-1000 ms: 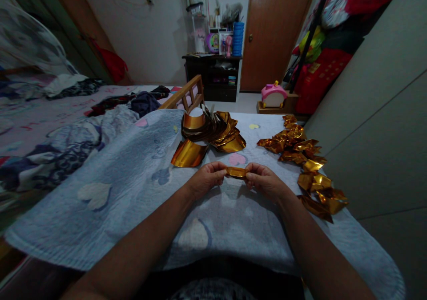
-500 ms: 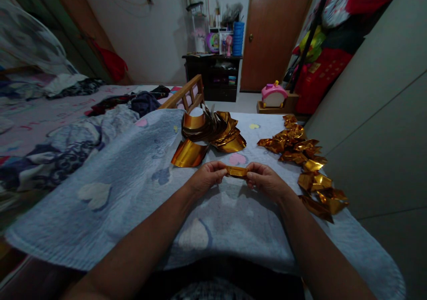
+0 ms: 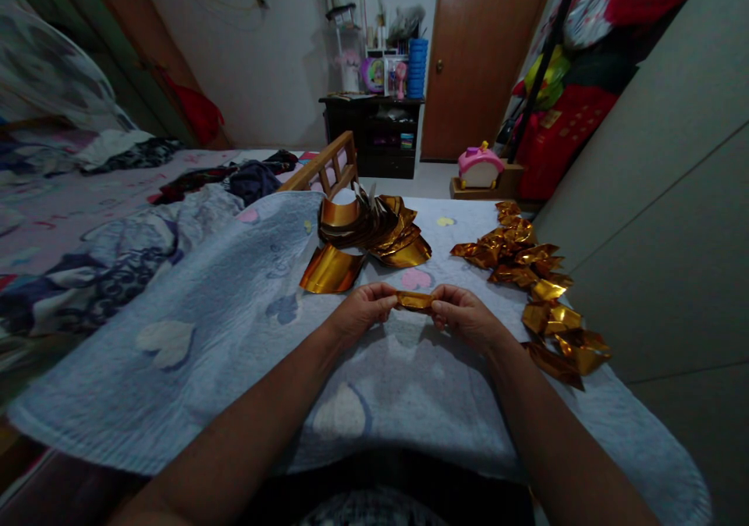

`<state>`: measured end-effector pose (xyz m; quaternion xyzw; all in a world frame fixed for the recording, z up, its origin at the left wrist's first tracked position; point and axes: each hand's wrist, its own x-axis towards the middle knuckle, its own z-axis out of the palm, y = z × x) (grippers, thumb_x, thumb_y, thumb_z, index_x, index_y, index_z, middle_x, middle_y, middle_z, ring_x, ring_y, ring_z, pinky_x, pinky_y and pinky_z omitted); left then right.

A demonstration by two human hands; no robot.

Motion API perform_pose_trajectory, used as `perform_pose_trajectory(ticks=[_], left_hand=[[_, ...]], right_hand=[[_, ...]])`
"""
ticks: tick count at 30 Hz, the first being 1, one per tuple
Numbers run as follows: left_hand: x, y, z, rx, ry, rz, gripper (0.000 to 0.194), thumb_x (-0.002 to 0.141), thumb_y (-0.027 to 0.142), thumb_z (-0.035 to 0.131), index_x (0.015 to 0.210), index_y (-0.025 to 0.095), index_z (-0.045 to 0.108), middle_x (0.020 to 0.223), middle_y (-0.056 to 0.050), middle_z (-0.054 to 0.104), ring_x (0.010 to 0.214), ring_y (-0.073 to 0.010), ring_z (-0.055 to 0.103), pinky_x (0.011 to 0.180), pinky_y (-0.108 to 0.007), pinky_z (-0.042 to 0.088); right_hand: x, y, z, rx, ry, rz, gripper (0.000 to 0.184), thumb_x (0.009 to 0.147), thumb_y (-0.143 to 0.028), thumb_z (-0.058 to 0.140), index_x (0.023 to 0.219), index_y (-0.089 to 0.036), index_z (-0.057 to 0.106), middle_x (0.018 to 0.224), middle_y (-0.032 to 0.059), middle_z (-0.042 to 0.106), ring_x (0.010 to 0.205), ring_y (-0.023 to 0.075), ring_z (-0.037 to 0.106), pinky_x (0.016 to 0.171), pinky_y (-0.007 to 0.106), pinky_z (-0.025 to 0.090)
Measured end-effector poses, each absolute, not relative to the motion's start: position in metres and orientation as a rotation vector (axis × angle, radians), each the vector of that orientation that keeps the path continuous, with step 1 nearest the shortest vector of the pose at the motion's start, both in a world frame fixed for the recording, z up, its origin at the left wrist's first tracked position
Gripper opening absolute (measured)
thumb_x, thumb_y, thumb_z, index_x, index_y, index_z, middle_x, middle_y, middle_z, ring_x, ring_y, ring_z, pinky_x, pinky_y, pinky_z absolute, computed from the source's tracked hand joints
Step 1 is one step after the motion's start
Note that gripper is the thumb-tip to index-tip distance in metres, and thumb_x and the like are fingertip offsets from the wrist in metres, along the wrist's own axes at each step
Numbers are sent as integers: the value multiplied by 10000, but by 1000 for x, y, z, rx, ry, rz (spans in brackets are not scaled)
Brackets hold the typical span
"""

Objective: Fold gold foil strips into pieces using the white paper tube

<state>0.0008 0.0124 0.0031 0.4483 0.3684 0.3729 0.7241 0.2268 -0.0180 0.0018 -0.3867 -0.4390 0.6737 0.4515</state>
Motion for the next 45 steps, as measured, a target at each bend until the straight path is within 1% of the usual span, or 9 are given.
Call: perform_pose_trajectory(ticks=[10, 16, 21, 26, 31, 37, 45], left_hand=[[1, 14, 1, 957, 801, 826, 395, 600, 375, 897, 859, 141, 713, 728, -3, 661, 522, -51, 458, 495, -184, 315], [1, 13, 2, 920, 795, 844, 420, 572, 374, 915, 845, 136, 703, 734, -5, 665, 546, -55, 496, 541, -185, 386], [1, 14, 1, 918, 802, 839, 429, 573, 378, 921, 849, 132, 702, 723, -3, 659, 529, -51, 478, 514, -182, 353], [1, 14, 2, 922, 801, 822, 419, 572, 376, 919, 829, 132, 695, 732, -8, 662, 536, -56, 480, 516, -188, 355], [0, 13, 3, 921, 808, 823, 405, 586, 357, 910, 832, 134, 678, 732, -5, 657, 538, -56, 477, 516, -189, 335], [0, 13, 3, 937, 828, 822, 415, 576, 359, 908, 819, 139, 653, 670, 27, 600, 517, -54, 467, 502, -192, 315], [2, 12, 4, 962, 823, 832, 415, 593, 388, 893, 833, 142, 660, 668, 26, 600, 504, -50, 439, 487, -191, 296]], right_hand=[[225, -17, 1, -960, -1046, 1664, 344, 646, -391, 883, 763, -179, 638, 638, -36, 581, 524, 79, 467, 507, 223, 330], [224, -17, 2, -979, -1056, 1650, 341, 658, -403, 873, 767, -187, 633, 609, -38, 575, 510, 84, 456, 491, 224, 333], [224, -18, 5, -986, -1055, 1646, 340, 654, -413, 871, 777, -192, 644, 598, -37, 583, 490, 83, 464, 474, 221, 330], [223, -19, 8, -973, -1064, 1648, 341, 662, -421, 864, 772, -197, 632, 592, -38, 580, 476, 85, 458, 456, 219, 310], [221, -18, 4, -957, -1065, 1638, 365, 655, -432, 871, 759, -200, 609, 591, -41, 572, 488, 83, 457, 477, 216, 324], [221, -17, 0, -964, -1072, 1645, 367, 662, -416, 873, 779, -197, 604, 615, -41, 564, 490, 82, 439, 470, 221, 313], [222, -17, -3, -961, -1078, 1620, 359, 691, -435, 863, 782, -196, 612, 626, -34, 572, 511, 86, 451, 491, 220, 327]])
